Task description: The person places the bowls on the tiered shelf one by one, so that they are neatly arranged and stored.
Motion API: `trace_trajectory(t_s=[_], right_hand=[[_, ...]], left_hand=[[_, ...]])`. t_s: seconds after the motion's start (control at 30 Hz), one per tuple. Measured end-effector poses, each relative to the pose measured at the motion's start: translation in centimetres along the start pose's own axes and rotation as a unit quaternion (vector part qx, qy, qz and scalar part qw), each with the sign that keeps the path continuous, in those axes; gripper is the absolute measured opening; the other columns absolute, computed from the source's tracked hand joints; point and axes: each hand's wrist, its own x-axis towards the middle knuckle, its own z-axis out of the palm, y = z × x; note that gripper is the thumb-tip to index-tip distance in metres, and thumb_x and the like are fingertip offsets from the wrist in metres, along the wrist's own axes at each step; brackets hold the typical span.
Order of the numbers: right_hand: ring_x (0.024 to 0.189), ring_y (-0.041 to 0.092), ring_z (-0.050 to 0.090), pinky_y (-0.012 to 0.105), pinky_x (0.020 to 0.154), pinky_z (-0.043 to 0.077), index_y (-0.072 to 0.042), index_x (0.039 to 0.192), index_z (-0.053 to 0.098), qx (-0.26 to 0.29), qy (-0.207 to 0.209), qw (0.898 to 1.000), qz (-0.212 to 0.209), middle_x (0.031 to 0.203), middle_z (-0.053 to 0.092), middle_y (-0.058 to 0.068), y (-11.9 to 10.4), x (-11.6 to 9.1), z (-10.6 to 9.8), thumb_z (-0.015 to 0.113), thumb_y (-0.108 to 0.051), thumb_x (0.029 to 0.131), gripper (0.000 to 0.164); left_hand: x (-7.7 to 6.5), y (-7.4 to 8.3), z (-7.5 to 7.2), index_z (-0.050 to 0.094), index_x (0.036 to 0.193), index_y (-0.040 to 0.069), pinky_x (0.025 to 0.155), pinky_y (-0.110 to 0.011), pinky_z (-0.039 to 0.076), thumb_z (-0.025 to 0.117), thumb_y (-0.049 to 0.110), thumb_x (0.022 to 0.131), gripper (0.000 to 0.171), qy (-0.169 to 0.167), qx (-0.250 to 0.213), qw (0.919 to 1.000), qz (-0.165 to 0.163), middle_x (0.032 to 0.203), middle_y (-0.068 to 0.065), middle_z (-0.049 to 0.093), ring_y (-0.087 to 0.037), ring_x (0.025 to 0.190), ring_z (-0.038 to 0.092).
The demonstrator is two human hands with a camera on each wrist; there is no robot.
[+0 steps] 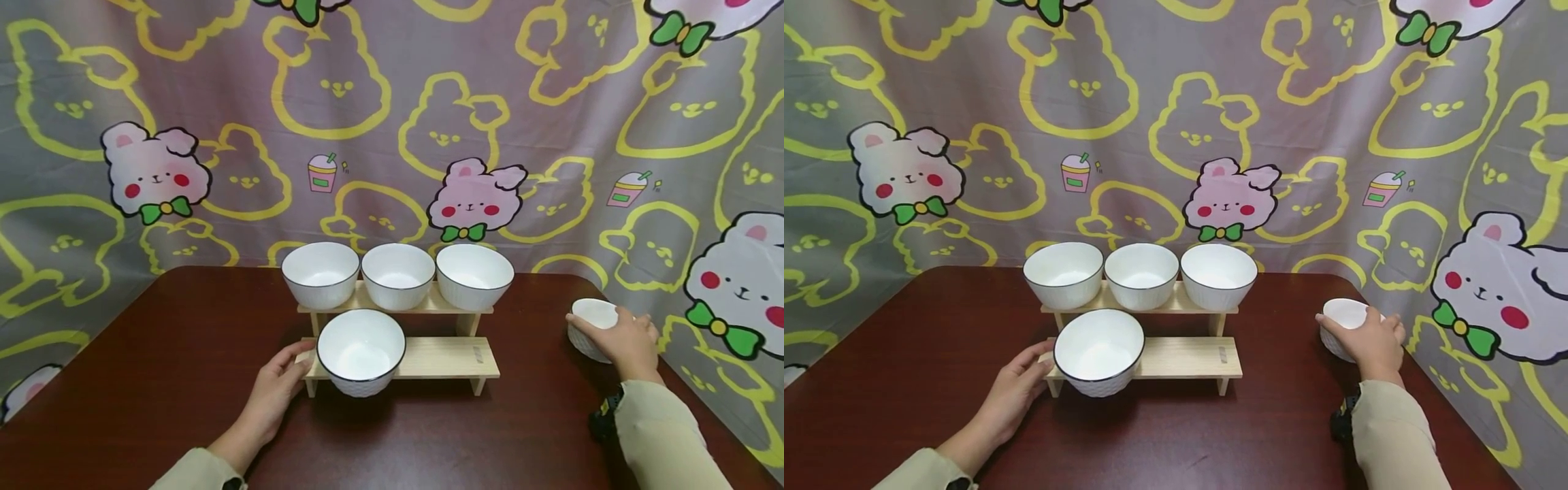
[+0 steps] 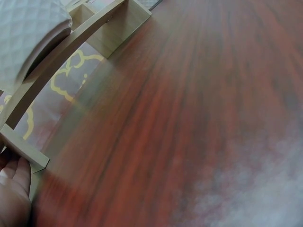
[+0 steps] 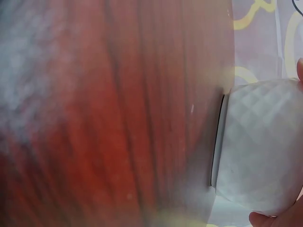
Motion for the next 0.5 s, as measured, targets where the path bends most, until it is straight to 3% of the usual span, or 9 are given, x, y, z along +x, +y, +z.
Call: trace_trajectory(t_s=[0.2, 0.37, 0.5], right_hand=[[0.109, 0.058, 0.024, 0.067, 0.080, 0.029, 0.013, 0.134, 0.026, -0.016, -0.004, 1.000, 0.002, 0.119, 0.027, 0.044, 0.06, -0.01, 0.20, 0.056, -0.072, 0.071, 0.109], [0.095, 0.052, 0.034, 0.060, 0.072, 0.031, 0.018, 0.127, 0.034, -0.059, 0.011, 0.998, -0.029, 0.109, 0.037, 0.043, 0.12, 0.07, 0.03, 0.052, -0.071, 0.074, 0.105], [0.091, 0.050, 0.034, 0.057, 0.069, 0.031, 0.021, 0.124, 0.037, -0.062, 0.016, 0.997, -0.040, 0.104, 0.039, 0.042, 0.19, 0.09, -0.13, 0.051, -0.069, 0.076, 0.103]], left_hand=[[-0.06, -0.07, -0.06, 0.051, 0.126, 0.001, 0.077, -0.023, 0.048, 0.050, 0.007, 0.093, 0.034, 0.002, 0.000, 1.0000, -0.003, 0.099, -0.002, 0.059, -0.007, 0.085, 0.057], [-0.10, -0.03, -0.02, 0.051, 0.126, 0.002, 0.077, -0.023, 0.047, 0.050, 0.008, 0.093, 0.034, 0.001, 0.004, 1.0000, -0.003, 0.102, -0.002, 0.059, -0.007, 0.085, 0.057], [-0.04, 0.07, -0.04, 0.051, 0.127, 0.002, 0.078, -0.023, 0.047, 0.050, 0.009, 0.093, 0.034, 0.000, 0.007, 1.0000, -0.002, 0.103, -0.002, 0.059, -0.006, 0.086, 0.057]])
